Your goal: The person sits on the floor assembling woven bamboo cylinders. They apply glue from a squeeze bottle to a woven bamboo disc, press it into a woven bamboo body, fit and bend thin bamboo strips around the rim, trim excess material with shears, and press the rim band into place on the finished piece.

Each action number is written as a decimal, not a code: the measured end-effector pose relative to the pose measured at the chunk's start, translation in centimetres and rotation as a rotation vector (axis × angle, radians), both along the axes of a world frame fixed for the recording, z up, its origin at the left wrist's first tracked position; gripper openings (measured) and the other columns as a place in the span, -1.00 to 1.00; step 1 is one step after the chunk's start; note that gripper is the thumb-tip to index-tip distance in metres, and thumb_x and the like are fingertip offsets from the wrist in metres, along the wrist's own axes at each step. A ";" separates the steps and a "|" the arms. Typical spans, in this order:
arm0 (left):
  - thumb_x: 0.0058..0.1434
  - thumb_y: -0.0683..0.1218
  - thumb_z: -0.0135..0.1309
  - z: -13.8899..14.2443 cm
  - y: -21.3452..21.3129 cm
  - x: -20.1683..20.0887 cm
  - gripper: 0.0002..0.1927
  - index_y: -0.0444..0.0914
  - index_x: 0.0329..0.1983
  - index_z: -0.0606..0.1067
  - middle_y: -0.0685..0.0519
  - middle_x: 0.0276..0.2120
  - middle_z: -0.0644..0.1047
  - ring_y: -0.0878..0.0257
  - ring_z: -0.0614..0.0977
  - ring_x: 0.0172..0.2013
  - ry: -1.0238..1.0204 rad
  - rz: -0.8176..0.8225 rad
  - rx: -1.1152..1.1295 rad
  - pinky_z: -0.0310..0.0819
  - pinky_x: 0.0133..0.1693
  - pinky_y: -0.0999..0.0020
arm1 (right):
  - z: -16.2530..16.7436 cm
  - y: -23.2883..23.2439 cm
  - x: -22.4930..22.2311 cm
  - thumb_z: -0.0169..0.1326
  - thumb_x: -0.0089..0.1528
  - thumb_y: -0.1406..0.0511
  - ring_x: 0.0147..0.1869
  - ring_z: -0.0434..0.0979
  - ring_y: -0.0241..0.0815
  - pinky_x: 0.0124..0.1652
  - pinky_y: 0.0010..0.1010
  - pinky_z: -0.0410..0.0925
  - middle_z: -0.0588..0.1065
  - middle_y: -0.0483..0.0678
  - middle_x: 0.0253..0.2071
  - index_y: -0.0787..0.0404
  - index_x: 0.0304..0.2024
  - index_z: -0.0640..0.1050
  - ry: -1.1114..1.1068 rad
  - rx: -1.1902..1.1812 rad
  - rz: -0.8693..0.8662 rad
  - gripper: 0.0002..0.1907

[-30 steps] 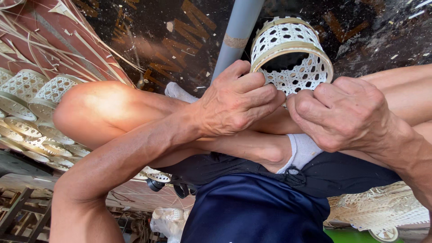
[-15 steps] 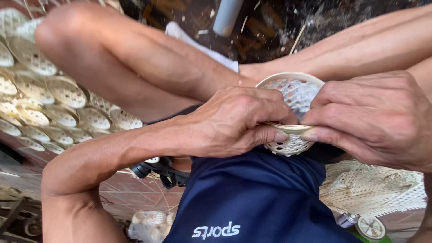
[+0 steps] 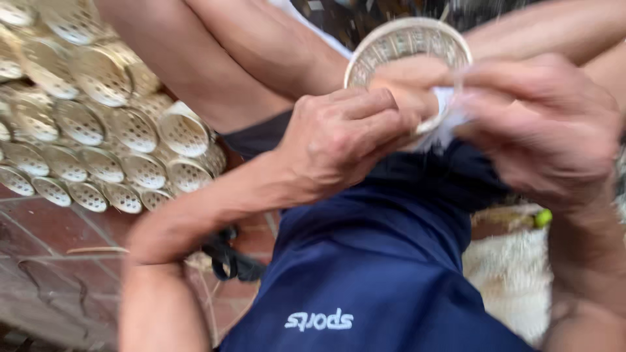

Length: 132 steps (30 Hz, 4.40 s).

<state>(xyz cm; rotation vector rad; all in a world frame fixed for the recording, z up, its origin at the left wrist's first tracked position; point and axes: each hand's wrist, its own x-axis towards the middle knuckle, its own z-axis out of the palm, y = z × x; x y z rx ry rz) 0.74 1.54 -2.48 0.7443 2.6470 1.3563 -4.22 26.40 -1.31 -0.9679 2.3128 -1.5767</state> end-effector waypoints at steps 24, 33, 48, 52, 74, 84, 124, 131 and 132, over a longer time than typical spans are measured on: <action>0.29 -0.11 0.10 -7.2 0.1 -6.4 -0.69 -0.20 0.09 0.50 0.06 -0.31 0.46 0.16 0.59 -0.33 0.258 0.249 -0.437 0.44 -0.37 0.19 | -6.6 -3.8 -5.8 0.18 0.35 0.34 -0.34 0.53 -0.07 -0.36 -0.30 0.36 0.46 -0.03 -0.46 0.23 -0.38 0.48 0.582 0.571 -0.004 -0.79; 0.34 -0.12 0.07 -5.7 0.1 -5.7 -0.65 -0.29 0.17 0.47 0.05 -0.28 0.47 0.13 0.59 -0.31 0.294 0.149 -0.476 0.46 -0.35 0.16 | -7.4 -3.7 -5.8 0.17 0.30 0.36 -0.40 0.48 -0.16 -0.42 -0.38 0.29 0.42 -0.08 -0.49 0.18 -0.42 0.43 0.669 0.558 -0.075 -0.78; 0.29 -0.13 0.13 -2.3 -2.5 -1.2 -0.71 -0.20 0.07 0.44 -0.01 -0.29 0.44 0.08 0.61 -0.33 0.082 0.420 -0.309 0.51 -0.35 0.18 | -3.8 -7.0 -4.1 0.31 0.25 0.49 -0.35 0.55 0.01 -0.38 -0.28 0.40 0.52 0.09 -0.34 0.35 -0.12 0.63 0.374 0.395 0.051 -0.83; 0.25 -0.16 0.11 -4.0 -3.4 -2.7 -0.88 -0.24 -0.22 0.41 0.03 -0.31 0.46 0.11 0.63 -0.25 0.217 0.282 -0.478 0.50 -0.32 0.18 | -4.9 -7.4 -4.2 0.30 0.31 0.46 -0.26 0.55 -0.02 -0.27 -0.30 0.41 0.52 0.08 -0.27 0.37 -0.05 0.59 0.340 0.251 0.097 -0.81; 0.19 -0.17 0.35 -1.6 -3.0 4.6 -0.66 -0.31 -0.02 0.51 -0.03 -0.30 0.46 0.22 0.56 -0.41 -0.316 0.335 0.074 0.49 -0.35 0.35 | -5.1 -2.9 1.7 0.32 0.19 0.41 -0.25 0.56 -0.27 -0.26 -0.46 0.42 0.51 -0.06 -0.26 0.34 -0.14 0.53 -0.479 0.152 0.087 -0.75; 0.23 -0.26 0.34 -3.2 -3.5 9.6 -0.76 -0.31 -0.09 0.53 0.01 -0.25 0.54 0.23 0.63 -0.25 -0.426 0.366 0.213 0.56 -0.18 0.38 | -8.3 -1.7 5.3 0.36 0.18 0.44 -0.29 0.56 -0.19 -0.26 -0.48 0.40 0.53 -0.04 -0.31 0.32 -0.22 0.50 -0.353 0.072 0.180 -0.75; 0.41 -0.30 0.24 -4.0 -0.2 0.8 -0.58 -0.34 0.31 0.51 0.14 -0.24 0.46 0.43 0.57 -0.25 -0.697 0.425 0.726 0.57 -0.11 0.49 | -3.3 0.0 3.1 0.23 0.34 0.50 -0.16 0.49 -0.35 -0.14 -0.58 0.39 0.52 -0.04 -0.13 0.44 0.11 0.56 -0.357 -0.004 -0.447 -0.71; 0.35 -0.24 0.18 -6.7 3.6 -4.6 -0.59 -0.36 0.26 0.50 0.14 -0.30 0.49 0.41 0.63 -0.36 -0.793 0.347 0.626 0.59 -0.32 0.54 | -7.7 3.8 -0.5 0.15 0.48 0.45 -0.27 0.53 -0.39 -0.26 -0.61 0.41 0.57 -0.07 -0.25 0.45 0.12 0.59 -0.313 0.030 -0.450 -0.80; 0.34 -0.22 0.17 -7.0 3.4 -5.6 -0.59 -0.36 0.25 0.50 0.11 -0.34 0.54 0.41 0.62 -0.39 -0.909 0.344 0.659 0.61 -0.33 0.52 | -8.3 4.3 -1.1 0.12 0.49 0.45 -0.27 0.55 -0.40 -0.26 -0.62 0.42 0.59 -0.08 -0.24 0.45 0.11 0.61 -0.381 -0.001 -0.431 -0.82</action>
